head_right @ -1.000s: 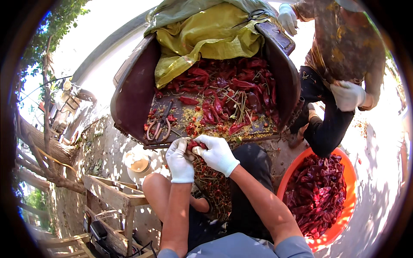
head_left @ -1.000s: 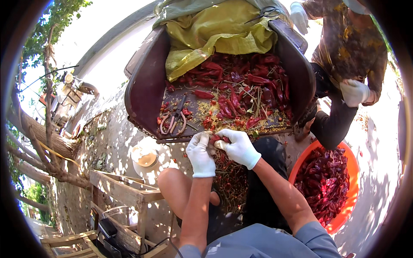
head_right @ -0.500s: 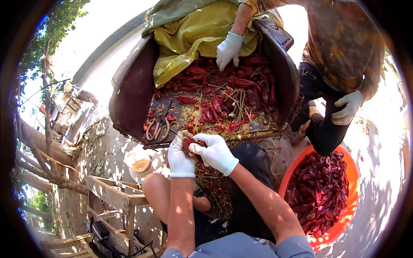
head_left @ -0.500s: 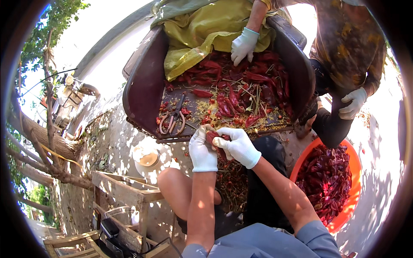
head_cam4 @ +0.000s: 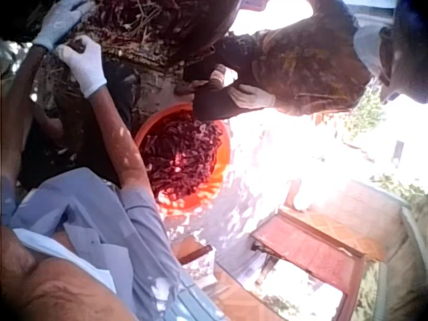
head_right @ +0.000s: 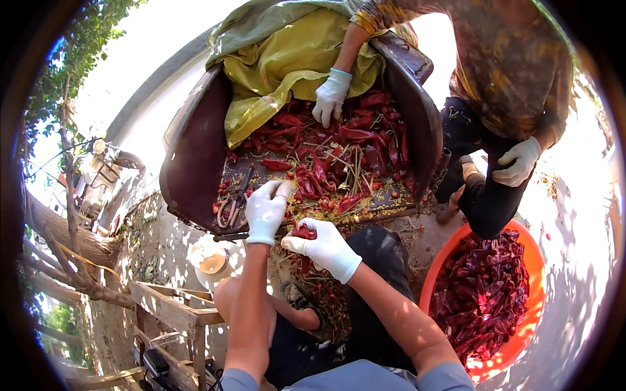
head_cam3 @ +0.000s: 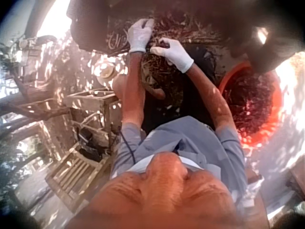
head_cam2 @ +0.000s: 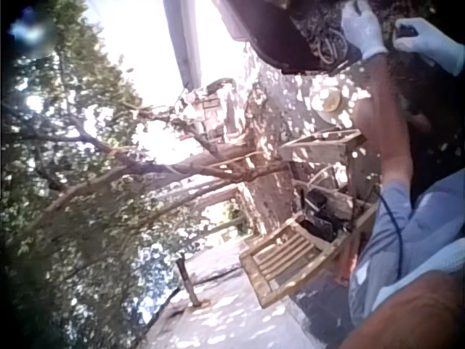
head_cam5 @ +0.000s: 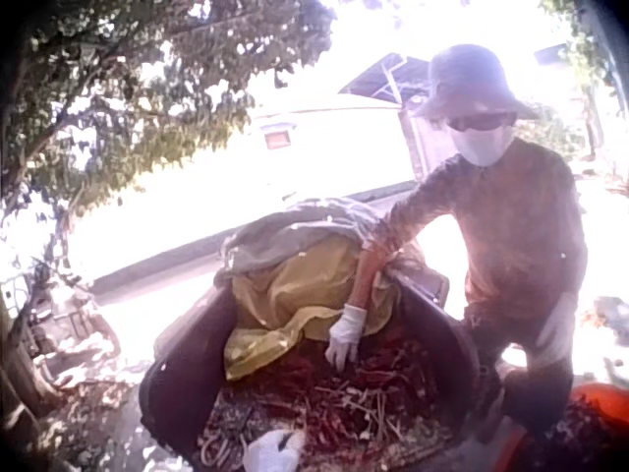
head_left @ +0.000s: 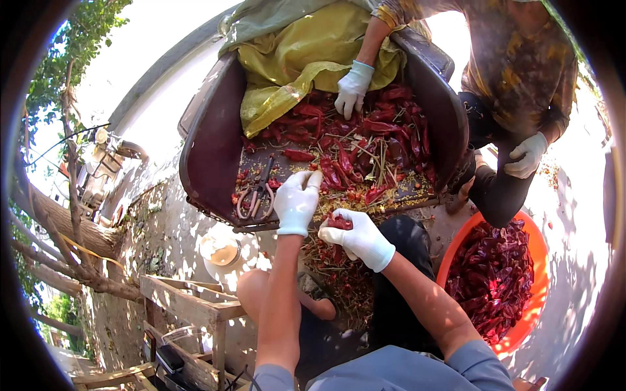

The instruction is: The person is removing stems and seeds from dried red peppers by hand and using shears over a large metal bin, discarding seeds and stems while collecting processed peppers in an orange tub.

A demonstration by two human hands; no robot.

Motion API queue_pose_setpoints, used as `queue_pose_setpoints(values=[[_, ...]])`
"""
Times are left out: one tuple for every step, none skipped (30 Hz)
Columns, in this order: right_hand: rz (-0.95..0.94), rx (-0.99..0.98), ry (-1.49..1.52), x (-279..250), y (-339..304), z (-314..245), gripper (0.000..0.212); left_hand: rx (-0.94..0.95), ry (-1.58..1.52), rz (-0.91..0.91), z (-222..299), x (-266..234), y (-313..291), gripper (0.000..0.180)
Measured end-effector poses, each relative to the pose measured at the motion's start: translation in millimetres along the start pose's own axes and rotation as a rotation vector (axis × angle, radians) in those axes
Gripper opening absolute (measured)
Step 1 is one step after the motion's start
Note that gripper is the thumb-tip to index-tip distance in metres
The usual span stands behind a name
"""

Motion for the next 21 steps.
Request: queue_pose_setpoints(values=[[0.004, 0.003, 0.009, -3.4, 1.6, 2.1, 0.028, 0.065, 0.152, 0.006, 13.0, 10.4, 3.3, 0.038], [0.005, 0.0, 0.02, -4.2, 2.8, 0.9, 0.027, 0.133, 0.309, 0.016, 26.4, 16.4, 6.6, 0.044], [0.007, 0.017, 0.023, -3.2, 2.2, 0.4, 0.026, 0.199, 0.443, 0.076, 30.7, 21.3, 11.1, 0.049], [0.005, 0.023, 0.019, -0.6, 2.5, 0.3, 0.026, 0.207, 0.555, 0.093, 31.7, 23.6, 14.3, 0.048], [0.01, 0.031, 0.016, 0.1, 2.7, 1.5, 0.027, 0.159, 0.608, 0.016, 27.8, 30.9, 20.0, 0.048], [0.014, 0.04, 0.012, 0.3, 3.1, 2.4, 0.027, 0.109, 0.661, -0.062, 22.7, 36.5, 24.5, 0.047], [-0.003, 0.066, 0.018, 1.6, 2.4, 2.7, 0.027, 0.079, 0.627, -0.078, 16.7, 37.5, 28.6, 0.047], [0.002, 0.051, 0.002, -0.8, 3.5, 2.9, 0.027, 0.049, 0.594, -0.095, 10.9, 37.4, 32.0, 0.048], [0.006, 0.036, -0.014, -3.7, 5.6, 4.9, 0.027, 0.019, 0.561, -0.111, 5.6, 38.8, 33.7, 0.049], [0.009, 0.021, -0.031, -5.7, 6.6, 5.3, 0.027, 0.031, 0.568, -0.099, 5.1, 41.0, 34.0, 0.049], [0.013, 0.028, -0.009, -6.8, 6.0, 4.3, 0.027, 0.042, 0.575, -0.085, 10.0, 40.5, 32.9, 0.049], [0.019, 0.021, -0.003, -7.0, 6.3, 3.9, 0.027, 0.053, 0.582, -0.07, 13.3, 39.7, 32.1, 0.049], [0.024, 0.013, 0.004, -6.7, 6.8, 3.8, 0.027, 0.048, 0.562, -0.064, 12.7, 39.3, 32.1, 0.048], [0.029, 0.005, 0.009, -6.5, 7.2, 3.6, 0.026, 0.043, 0.541, -0.056, 11.6, 39.1, 32.1, 0.047], [0.016, 0.005, 0.016, -4.6, 7.4, 4.2, 0.026, 0.038, 0.52, -0.048, 9.6, 39.2, 32.3, 0.046], [0.002, 0.006, 0.023, -2.6, 7.6, 5.0, 0.026, 0.033, 0.499, -0.04, 6.5, 39.7, 32.9, 0.045], [-0.005, 0.005, 0.029, -2.5, 7.3, 5.1, 0.025, 0.021, 0.441, 0.017, 4.3, 35.9, 35.7, 0.04], [0.018, 0.009, 0.036, -4.7, 7.1, 5.7, 0.025, 0.004, 0.392, 0.045, -0.5, 33.4, 36.9, 0.037], [0.04, 0.014, 0.042, -6.5, 7.0, 6.4, 0.024, -0.014, 0.343, 0.073, -6.1, 30.2, 37.3, 0.035], [0.06, 0.017, 0.052, -7.8, 7.5, 6.4, 0.024, -0.032, 0.298, 0.101, -8.1, 23.0, 36.7, 0.033], [0.067, 0.009, 0.07, -8.9, 8.1, 4.8, 0.025, -0.006, 0.268, 0.169, -12.3, 16.1, 38.1, 0.026]])
Point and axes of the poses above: each hand's wrist, its own y-axis towards the middle knuckle, its own x-axis out of the palm, z = x × y, the point moved 9 cm from there along y, towards the middle knuckle, and after that the axes turned 2 degrees about x, right-handed, at the moved point
